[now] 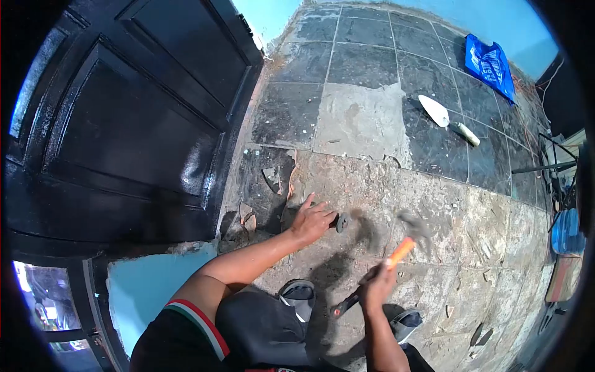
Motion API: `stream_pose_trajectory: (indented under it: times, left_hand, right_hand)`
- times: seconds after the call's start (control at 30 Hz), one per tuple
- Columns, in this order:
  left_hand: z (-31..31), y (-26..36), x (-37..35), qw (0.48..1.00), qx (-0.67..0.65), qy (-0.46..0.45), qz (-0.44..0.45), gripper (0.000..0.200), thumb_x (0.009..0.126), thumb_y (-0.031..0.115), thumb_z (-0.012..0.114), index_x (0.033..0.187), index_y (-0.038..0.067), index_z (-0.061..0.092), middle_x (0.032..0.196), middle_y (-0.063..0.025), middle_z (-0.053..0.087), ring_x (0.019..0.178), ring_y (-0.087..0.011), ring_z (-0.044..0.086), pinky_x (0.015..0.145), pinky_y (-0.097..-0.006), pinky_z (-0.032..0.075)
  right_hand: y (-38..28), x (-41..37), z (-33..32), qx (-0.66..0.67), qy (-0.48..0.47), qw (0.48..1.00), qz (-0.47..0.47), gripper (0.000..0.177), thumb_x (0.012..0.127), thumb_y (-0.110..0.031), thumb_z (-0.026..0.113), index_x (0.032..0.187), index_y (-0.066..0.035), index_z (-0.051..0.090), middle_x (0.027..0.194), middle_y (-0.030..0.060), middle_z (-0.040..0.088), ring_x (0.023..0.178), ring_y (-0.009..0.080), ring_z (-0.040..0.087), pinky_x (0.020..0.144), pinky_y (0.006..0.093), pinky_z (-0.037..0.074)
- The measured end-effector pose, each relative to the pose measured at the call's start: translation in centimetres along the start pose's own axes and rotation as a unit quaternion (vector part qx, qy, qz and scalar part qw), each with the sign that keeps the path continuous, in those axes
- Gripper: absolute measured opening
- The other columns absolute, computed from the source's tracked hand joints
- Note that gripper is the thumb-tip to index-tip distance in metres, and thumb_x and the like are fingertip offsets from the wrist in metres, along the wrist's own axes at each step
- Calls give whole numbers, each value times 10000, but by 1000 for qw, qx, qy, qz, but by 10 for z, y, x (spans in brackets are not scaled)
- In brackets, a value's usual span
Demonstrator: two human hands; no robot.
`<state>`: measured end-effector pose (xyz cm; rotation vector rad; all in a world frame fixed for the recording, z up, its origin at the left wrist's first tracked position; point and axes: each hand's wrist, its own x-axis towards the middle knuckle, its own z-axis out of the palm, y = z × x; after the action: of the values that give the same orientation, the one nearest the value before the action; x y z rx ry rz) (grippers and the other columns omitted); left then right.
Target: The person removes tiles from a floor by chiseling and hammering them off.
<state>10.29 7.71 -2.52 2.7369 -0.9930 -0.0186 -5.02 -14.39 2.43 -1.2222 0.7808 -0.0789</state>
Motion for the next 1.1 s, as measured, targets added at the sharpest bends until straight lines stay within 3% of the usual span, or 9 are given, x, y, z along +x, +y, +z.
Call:
stream_pose_trajectory:
  times: [0.03,0.13,0.17,0.27,0.43,0.57,0.7,0.9,1.1]
  left_hand:
    - [1,-2,-2,1000,-1,-1,-2,359,838,185,700,1186,103,738,1139,-44,758,1248,-246,621,1193,-602,273]
    - [7,0,1,1000,2,-2,6,365,837,194,707,1190,105,737,1149,-43,755,1252,-251,618,1193,-604,271]
    - [7,-2,1,1000,9,-4,8,368,837,196,709,1193,106,736,1155,-42,753,1252,-253,617,1193,-604,270]
    - [4,-1,1,1000,1,-13,-4,392,832,189,708,1214,105,724,1175,-43,747,1260,-251,614,1196,-601,266]
    - [6,-2,-3,1000,-9,-17,-8,419,820,168,703,1234,105,712,1182,-44,744,1268,-264,611,1189,-606,275]
    - [5,-3,0,1000,-20,-3,-8,387,831,159,694,1212,97,722,1177,-47,745,1265,-282,614,1188,-603,285]
    - [3,1,1,999,-19,-44,-19,449,838,216,713,1262,73,686,1192,-79,734,1283,-304,596,1184,-585,307]
    - [-28,11,3,988,-152,-28,-30,666,944,474,639,1415,13,541,1369,-206,605,1404,-388,456,1211,-545,274]
    - [-33,33,29,984,-169,-48,24,789,1018,574,465,1535,-12,356,1604,-235,317,1546,-416,164,1250,-546,169]
  right_hand:
    - [-5,1,10,105,112,987,-51,298,1103,-316,467,896,-102,463,600,-15,432,445,98,439,399,292,399]
    - [44,-31,18,-210,-40,971,-110,309,1100,-356,469,900,-122,437,587,-31,402,444,104,411,404,285,375]
    - [34,-32,26,-89,-103,977,164,300,1098,-357,477,914,-124,433,596,-27,412,443,106,412,402,289,376]
    - [20,-16,17,-47,-104,979,171,300,1096,-367,480,923,-127,432,602,-24,425,440,107,417,396,291,382]
    - [18,0,3,67,74,995,8,316,1097,-364,482,877,-140,438,593,-22,421,441,109,437,401,287,395]
    - [83,-11,0,-172,-117,972,110,281,1090,-330,500,921,-108,477,622,-27,427,482,104,458,418,296,405]
    - [62,1,1,-193,-112,967,124,288,1085,-351,510,940,-105,478,616,-37,427,468,104,447,394,315,396]
    - [-49,101,-16,-187,-83,979,-11,386,1084,-425,500,973,-56,526,626,-23,468,486,92,445,420,304,375]
    - [-235,176,-83,-443,-99,886,-95,388,1089,-392,502,951,-35,566,647,-39,445,521,79,396,459,306,332]
